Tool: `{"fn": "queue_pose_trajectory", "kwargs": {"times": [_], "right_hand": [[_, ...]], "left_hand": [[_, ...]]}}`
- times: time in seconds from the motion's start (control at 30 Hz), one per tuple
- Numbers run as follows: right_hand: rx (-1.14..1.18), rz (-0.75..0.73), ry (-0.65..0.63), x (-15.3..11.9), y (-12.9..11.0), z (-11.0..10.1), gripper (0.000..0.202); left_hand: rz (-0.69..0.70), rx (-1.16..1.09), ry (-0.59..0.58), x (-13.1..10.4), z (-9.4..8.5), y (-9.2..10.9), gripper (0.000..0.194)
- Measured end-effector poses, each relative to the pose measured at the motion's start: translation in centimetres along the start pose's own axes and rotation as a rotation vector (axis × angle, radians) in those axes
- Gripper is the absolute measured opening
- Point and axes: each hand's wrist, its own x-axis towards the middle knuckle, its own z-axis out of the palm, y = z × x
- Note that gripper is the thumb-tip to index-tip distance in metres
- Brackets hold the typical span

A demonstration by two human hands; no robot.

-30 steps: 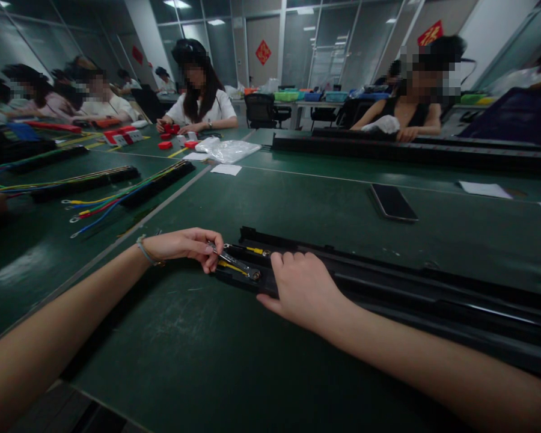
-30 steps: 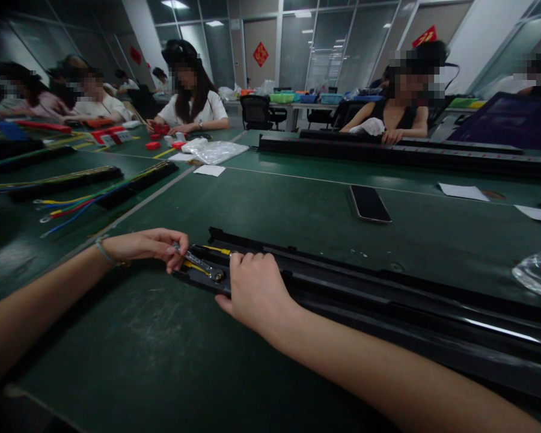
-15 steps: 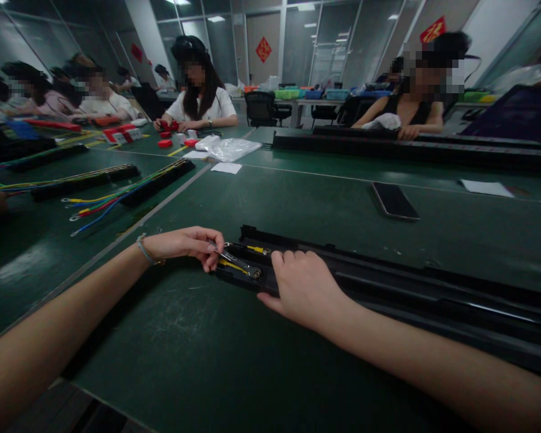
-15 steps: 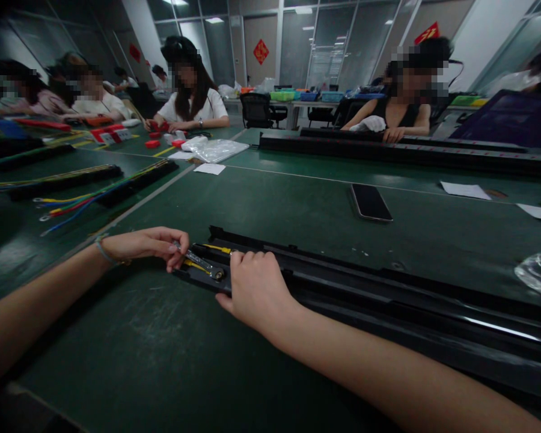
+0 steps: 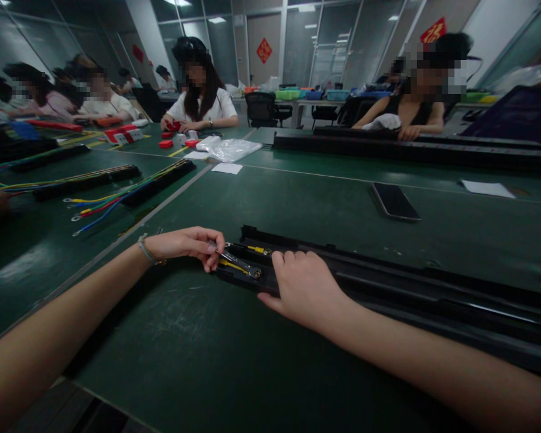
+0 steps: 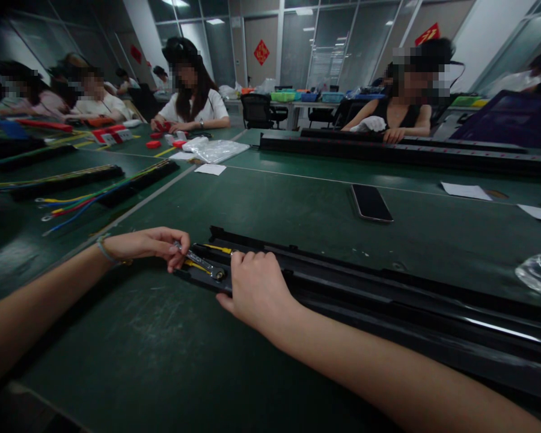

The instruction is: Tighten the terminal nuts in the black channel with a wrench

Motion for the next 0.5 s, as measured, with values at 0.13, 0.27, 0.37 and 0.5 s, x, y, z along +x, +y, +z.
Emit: {"fn": "queue_pose_trajectory", "kwargs": {"times": [0.13, 0.27, 0.37, 0.5], "right_hand": [[-0.001, 0.002, 0.004, 0.02, -0.04, 0.08, 0.054], [0.003, 0.004, 0.028, -0.04, -0.09, 0.22, 0.054], [0.002, 0.006, 0.043, -0.1, -0.1, 0.26, 0.054], [-0.003, 0.003, 0.054, -0.12, -0.05, 0.3, 0.054]], "left_hand": [[0.002, 0.002, -0.006, -0.01, 0.03, 0.07, 0.01], [0.007, -0.019, -0.005, 0.05, 0.01, 0.01, 0.009], [0.008, -0.031, -0.009, 0.11, 0.0, -0.04, 0.01], [0.012, -0.039, -0.015, 0.1, 0.0, -0.05, 0.01]]}}
